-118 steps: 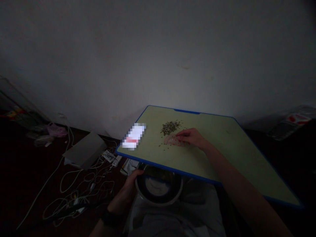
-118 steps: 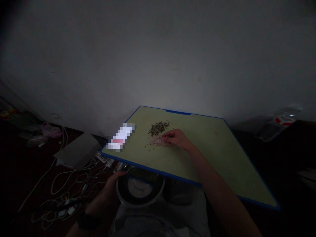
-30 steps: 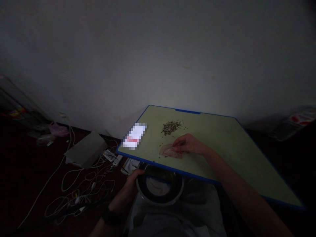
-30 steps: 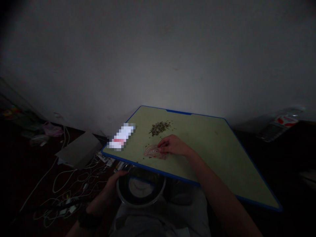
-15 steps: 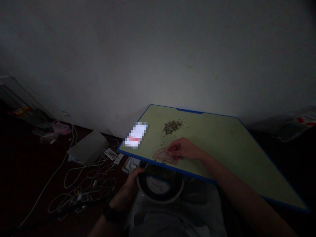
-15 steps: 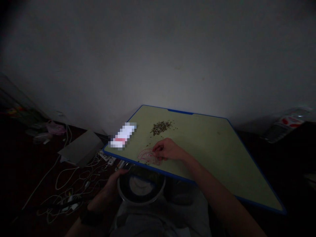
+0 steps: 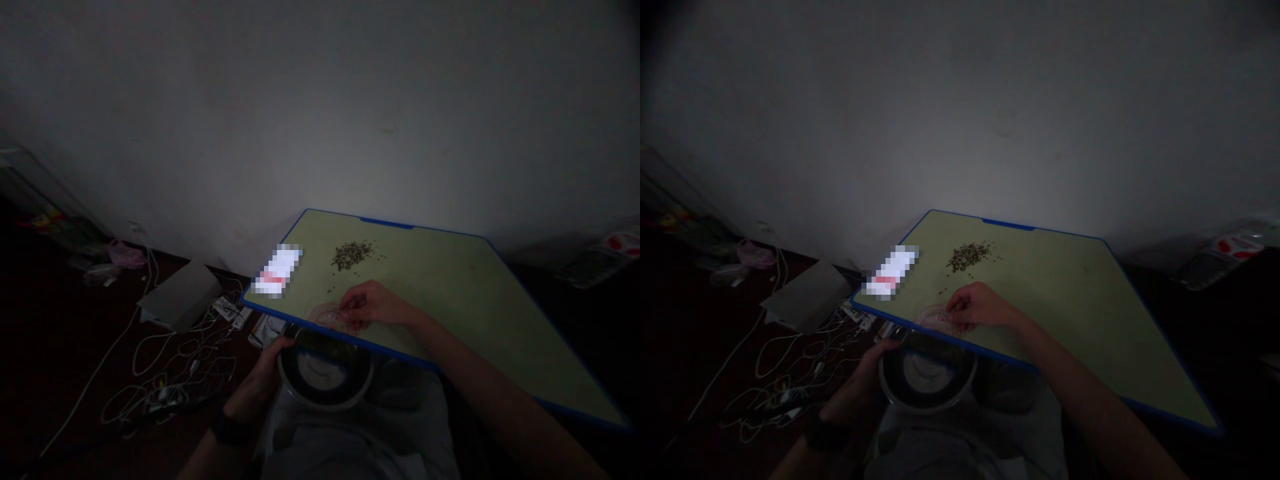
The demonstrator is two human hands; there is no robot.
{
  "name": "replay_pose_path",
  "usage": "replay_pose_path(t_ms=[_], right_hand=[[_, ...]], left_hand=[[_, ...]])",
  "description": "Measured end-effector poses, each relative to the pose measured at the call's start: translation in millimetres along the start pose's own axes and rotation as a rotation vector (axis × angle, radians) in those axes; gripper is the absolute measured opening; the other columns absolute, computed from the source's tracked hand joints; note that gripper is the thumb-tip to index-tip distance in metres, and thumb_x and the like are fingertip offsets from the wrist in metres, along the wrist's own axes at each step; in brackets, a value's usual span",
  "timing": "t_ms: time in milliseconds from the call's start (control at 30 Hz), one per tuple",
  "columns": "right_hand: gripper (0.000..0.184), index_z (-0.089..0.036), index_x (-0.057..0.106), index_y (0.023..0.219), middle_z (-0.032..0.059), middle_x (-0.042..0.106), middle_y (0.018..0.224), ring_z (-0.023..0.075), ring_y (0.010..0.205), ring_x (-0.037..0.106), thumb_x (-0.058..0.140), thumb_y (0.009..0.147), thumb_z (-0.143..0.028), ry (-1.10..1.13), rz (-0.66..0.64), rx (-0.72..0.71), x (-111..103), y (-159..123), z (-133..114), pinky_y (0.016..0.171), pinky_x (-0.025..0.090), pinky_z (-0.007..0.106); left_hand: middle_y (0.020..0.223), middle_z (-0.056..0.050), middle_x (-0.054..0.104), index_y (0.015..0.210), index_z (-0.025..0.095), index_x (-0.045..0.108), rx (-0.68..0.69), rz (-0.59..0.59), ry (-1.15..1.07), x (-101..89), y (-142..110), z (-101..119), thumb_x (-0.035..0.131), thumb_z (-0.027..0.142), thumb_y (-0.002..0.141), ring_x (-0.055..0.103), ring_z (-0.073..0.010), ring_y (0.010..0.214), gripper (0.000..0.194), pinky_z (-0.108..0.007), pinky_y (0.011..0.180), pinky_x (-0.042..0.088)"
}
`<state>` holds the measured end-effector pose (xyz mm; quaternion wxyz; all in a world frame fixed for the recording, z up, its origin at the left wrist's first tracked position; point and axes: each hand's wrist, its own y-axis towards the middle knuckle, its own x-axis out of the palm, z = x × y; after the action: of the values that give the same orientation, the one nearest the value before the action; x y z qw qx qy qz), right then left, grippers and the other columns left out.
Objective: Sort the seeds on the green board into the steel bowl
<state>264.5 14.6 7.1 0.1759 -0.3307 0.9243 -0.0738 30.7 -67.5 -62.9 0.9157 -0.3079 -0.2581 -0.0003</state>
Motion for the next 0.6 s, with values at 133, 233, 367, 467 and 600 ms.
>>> replay_pose_path(t_ms=[133,233,367,467,600], right_hand=[[0.032,-0.011,0.062,0.083,0.0023,0.064,0.059,0.0118,0.051,0.061,0.07,0.065,-0.037,0.031,0.025,-0.041,-3,2,2,0.047,0.048,0.021],[0.031,-0.013,0.062,0.085,0.0023,0.063,0.061,0.0113,0.049,0.058,0.067,0.068,-0.038,0.01,0.254,-0.11,-10,6,7,0.043,0.045,0.021],[0.029,-0.014,0.063,0.086,0.0035,0.064,0.062,0.0106,0.045,0.054,0.063,0.07,-0.038,-0.112,0.558,-0.151,-21,12,15,0.041,0.043,0.022],[0.027,-0.015,0.065,0.085,0.0041,0.064,0.063,0.0112,0.045,0.054,0.061,0.069,-0.037,-0.171,0.616,-0.111,-27,13,18,0.042,0.042,0.022],[0.027,-0.014,0.066,0.084,0.0039,0.063,0.06,0.0103,0.042,0.051,0.06,0.07,-0.036,-0.235,0.549,-0.061,-29,11,18,0.04,0.04,0.022]], left_hand=[[0.054,-0.002,0.068,0.059,0.014,0.066,0.039,0.03,0.006,6.1,-6,5,0.06,0.021,0.066,0.057,-0.0152,0.052,0.012,-0.026,0.057,0.042],[0.049,-0.003,0.066,0.057,0.014,0.065,-0.015,0.067,0.028,5.5,-5,5,0.056,0.02,0.066,0.056,-0.0162,0.047,0.014,-0.027,0.051,0.04],[0.042,-0.002,0.061,0.051,0.014,0.061,-0.056,0.083,0.038,-2.1,-1,2,0.055,0.019,0.065,0.052,-0.0141,0.04,0.016,-0.025,0.045,0.037],[0.042,-0.002,0.061,0.05,0.014,0.06,-0.076,0.092,0.025,-10.0,3,1,0.054,0.018,0.064,0.053,-0.0141,0.041,0.016,-0.025,0.047,0.039],[0.041,0.0,0.06,0.054,0.015,0.061,-0.077,0.096,0.019,-16.8,9,-1,0.057,0.019,0.062,0.054,-0.016,0.043,0.01,-0.028,0.052,0.043]])
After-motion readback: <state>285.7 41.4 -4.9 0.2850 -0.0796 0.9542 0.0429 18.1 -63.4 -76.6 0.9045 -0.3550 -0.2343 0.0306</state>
